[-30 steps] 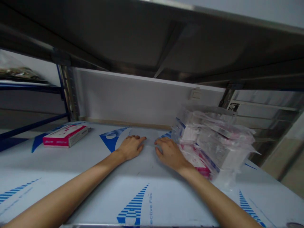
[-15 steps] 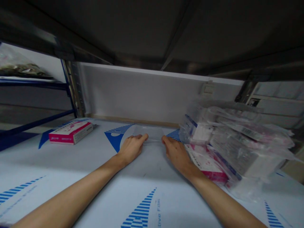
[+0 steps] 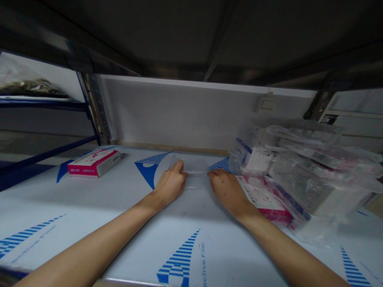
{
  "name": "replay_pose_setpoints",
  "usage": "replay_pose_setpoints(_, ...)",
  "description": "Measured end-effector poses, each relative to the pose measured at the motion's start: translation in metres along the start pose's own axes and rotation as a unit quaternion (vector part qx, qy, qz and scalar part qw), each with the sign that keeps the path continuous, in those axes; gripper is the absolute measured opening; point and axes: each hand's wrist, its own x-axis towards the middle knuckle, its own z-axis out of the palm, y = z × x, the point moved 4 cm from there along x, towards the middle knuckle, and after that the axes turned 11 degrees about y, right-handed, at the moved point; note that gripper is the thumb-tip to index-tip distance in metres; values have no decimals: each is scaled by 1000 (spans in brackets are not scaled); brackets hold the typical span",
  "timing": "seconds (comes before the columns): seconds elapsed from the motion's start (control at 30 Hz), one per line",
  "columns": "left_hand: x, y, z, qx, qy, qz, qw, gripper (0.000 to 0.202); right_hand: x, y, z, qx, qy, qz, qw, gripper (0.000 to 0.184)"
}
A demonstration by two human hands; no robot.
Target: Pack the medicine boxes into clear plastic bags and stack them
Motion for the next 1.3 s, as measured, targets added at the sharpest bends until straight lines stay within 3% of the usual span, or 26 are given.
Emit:
replay_pose_setpoints(0.1, 1, -1, -2, 43, -9, -9, 999, 39, -2, -3, -1, -8, -32, -16, 999, 48)
replay_pose_setpoints(0.3, 3, -9, -5, 83, -19, -43, 995, 42, -5, 0, 2, -63, -43, 9, 997, 47)
replay_pose_setpoints(0.47, 2, -7, -10, 66, 6, -27, 997, 31, -3, 3, 2, -40, -36, 11, 998, 39)
replay_pose_setpoints(0.67, 1, -6, -11, 125, 29, -36, 991, 47, -5, 3, 0, -98, -51, 18, 994, 51)
replay_pose_setpoints(0.73, 0, -8, -9, 113, 27, -53, 992, 49, -5, 2, 3, -91, -48, 20, 995, 51)
replay_pose_setpoints(0.83, 1, -9, -8, 73, 12, -53, 996, 31, -3, 2, 5, -46, -17, 22, 999, 38)
replay_pose_setpoints(0.97, 2, -10, -9, 50, -8, -54, 997, 35, -3, 5, 4, -23, 5, 33, 999, 34)
replay_pose_setpoints(1.03, 1, -11, -11, 65, 4, -65, 996, 43, -4, 7, 4, -33, 3, 30, 999, 43)
replay_pose_setpoints(1.17, 0, -14, -13, 90, 38, -97, 990, 82, -6, 10, 9, -25, -10, 45, 999, 78)
replay_pose_setpoints(1.23, 0, -14, -12, 59, 29, -101, 993, 76, -5, 9, 12, 23, 3, 43, 999, 82)
replay_pose_setpoints(1.3, 0, -12, -12, 21, 29, -94, 995, 54, -3, 7, 15, 78, 35, 42, 995, 64)
